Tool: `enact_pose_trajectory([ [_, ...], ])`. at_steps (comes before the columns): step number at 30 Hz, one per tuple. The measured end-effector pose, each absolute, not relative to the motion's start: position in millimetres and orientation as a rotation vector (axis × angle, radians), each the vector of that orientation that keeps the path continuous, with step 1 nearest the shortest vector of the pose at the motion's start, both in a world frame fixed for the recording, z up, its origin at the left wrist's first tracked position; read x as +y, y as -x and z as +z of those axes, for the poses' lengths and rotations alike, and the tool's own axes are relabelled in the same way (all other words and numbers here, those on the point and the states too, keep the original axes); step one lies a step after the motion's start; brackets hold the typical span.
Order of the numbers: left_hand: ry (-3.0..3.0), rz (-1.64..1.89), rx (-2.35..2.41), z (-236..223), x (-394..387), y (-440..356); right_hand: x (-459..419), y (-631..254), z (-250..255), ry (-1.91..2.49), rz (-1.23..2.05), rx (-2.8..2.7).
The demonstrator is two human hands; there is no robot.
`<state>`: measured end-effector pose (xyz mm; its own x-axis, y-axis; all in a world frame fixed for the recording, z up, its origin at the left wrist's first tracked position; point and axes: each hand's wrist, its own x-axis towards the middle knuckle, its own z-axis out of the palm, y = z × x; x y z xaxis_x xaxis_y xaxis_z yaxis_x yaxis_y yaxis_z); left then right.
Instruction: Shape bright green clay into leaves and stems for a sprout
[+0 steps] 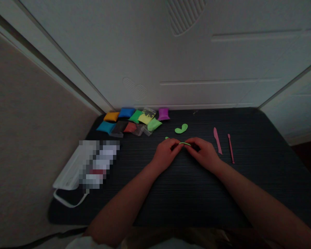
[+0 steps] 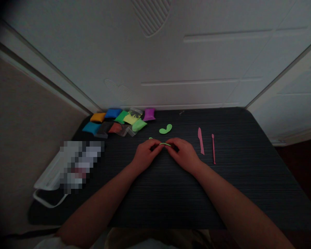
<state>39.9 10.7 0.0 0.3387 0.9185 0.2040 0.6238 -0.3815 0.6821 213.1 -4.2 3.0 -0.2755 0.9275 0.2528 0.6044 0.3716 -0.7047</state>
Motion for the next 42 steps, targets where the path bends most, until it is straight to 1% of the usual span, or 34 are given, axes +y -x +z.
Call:
enact_pose_trajectory([
  [24, -1.894, 0.888, 1.259, 4.7, 10.6, -39.9, -3.6, -215.4, 5.2, 1.308, 0.731, -1.913],
  [42, -1.964, 0.84, 1.27, 7.5, 11.4, -38.7, -3.2, -214.6, 8.0, 1.314, 0.756, -1.96],
])
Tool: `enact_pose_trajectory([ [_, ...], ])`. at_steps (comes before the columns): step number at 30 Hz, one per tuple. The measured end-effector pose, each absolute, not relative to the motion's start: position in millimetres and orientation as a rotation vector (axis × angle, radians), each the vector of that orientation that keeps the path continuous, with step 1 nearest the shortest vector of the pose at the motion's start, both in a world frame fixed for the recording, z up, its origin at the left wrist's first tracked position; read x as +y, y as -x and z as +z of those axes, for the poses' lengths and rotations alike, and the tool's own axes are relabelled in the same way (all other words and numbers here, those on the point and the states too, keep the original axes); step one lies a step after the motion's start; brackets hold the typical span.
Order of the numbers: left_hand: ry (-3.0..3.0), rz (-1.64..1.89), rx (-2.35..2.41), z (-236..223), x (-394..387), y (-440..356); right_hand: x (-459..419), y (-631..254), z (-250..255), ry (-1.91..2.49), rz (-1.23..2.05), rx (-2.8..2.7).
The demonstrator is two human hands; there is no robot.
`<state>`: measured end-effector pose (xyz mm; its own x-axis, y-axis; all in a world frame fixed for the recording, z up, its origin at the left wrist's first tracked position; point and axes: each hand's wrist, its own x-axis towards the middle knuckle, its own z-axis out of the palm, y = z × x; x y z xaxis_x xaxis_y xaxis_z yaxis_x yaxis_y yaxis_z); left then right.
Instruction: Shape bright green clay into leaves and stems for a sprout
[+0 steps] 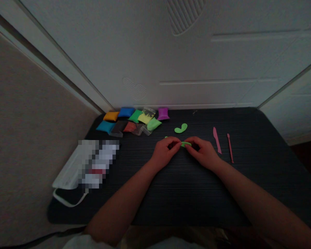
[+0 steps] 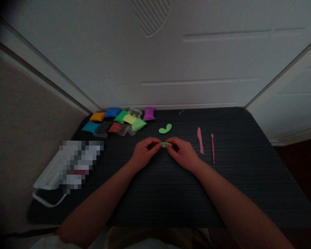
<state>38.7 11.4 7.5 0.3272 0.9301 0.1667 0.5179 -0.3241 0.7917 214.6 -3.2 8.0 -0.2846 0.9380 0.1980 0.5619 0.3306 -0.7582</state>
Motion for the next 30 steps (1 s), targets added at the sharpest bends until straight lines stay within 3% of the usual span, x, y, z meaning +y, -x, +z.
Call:
enact_pose_trajectory([
  [30, -1.955, 0.828, 1.279, 7.1, 10.4, -39.2, -3.2, -215.3, 7.2, 1.322, 0.767, -1.923],
])
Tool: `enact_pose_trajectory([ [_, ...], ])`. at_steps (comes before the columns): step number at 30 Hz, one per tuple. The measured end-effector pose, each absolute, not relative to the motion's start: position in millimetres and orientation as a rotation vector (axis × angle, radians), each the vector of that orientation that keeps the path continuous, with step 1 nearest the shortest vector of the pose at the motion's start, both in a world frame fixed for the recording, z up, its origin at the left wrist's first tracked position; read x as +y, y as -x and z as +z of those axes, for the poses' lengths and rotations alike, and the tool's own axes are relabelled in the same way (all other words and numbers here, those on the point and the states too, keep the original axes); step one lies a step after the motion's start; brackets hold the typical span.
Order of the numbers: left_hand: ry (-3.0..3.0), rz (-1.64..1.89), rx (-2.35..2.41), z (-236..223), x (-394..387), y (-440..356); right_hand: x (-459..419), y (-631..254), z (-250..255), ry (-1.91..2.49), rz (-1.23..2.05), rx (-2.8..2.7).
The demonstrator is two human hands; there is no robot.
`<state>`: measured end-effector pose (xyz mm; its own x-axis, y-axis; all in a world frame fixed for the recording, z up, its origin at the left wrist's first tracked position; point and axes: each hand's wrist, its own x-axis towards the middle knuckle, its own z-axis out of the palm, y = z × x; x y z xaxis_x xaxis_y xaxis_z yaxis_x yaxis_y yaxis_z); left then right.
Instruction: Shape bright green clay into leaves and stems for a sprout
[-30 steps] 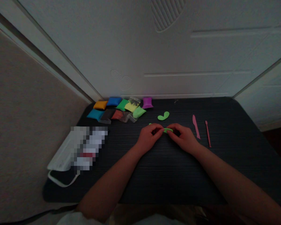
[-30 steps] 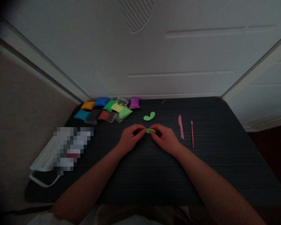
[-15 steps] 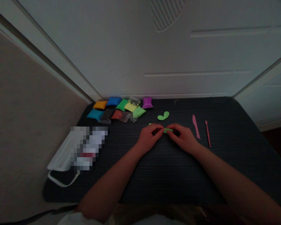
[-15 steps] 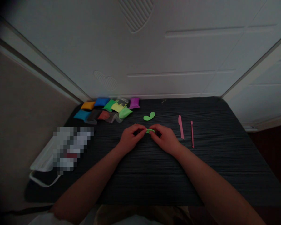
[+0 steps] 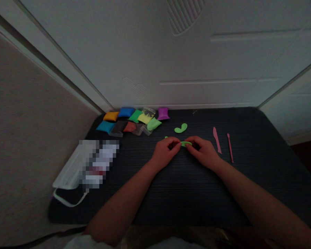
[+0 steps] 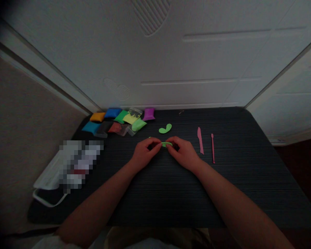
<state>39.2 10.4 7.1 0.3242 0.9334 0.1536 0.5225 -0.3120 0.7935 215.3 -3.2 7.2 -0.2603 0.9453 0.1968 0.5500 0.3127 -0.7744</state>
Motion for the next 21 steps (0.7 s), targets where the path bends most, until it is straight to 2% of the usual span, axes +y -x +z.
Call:
enact_pose_trajectory([
  [21, -1.944, 0.861, 1.272, 6.4, 10.2, -39.0, -2.5, -216.2, 7.3, 1.333, 0.799, -1.892],
])
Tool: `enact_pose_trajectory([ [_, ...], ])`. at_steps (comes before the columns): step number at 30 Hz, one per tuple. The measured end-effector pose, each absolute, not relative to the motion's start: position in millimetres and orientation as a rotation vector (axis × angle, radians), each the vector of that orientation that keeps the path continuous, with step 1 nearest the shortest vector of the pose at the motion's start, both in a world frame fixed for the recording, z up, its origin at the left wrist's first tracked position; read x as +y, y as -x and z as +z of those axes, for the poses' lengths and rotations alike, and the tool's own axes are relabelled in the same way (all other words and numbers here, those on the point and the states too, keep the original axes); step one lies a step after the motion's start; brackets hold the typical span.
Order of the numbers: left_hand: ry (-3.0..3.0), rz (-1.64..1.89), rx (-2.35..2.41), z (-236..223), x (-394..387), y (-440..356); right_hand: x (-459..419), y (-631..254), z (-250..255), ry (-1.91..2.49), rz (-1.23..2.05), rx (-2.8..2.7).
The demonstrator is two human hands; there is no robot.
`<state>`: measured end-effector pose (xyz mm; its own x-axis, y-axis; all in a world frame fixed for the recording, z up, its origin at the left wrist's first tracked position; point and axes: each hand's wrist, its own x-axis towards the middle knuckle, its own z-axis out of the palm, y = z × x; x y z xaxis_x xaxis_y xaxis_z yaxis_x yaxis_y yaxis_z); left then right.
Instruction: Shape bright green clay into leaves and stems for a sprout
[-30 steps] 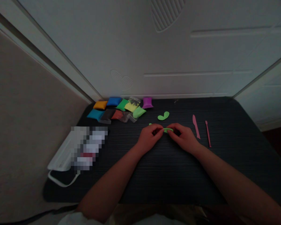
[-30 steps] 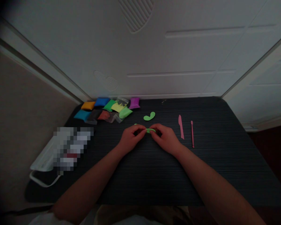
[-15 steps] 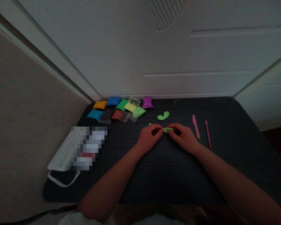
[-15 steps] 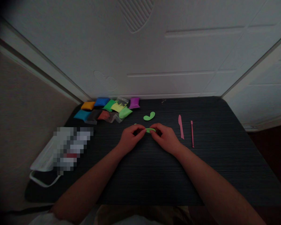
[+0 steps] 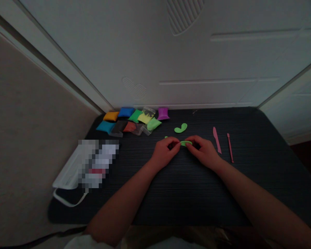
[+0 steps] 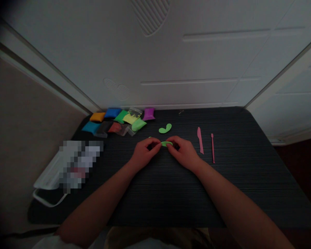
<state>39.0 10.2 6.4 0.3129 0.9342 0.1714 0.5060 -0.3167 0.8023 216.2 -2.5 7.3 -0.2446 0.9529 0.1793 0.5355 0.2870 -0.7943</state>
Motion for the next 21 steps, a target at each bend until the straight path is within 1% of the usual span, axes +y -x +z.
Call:
enact_pose_trajectory([
  [13, -1.946, 0.846, 1.288, 3.7, 10.7, -39.1, -1.1, -216.4, 4.9, 1.325, 0.78, -1.895],
  [21, -1.937, 0.918, 1.262, 3.5, 11.3, -38.5, 0.8, -219.2, 2.4, 1.35, 0.872, -1.811],
])
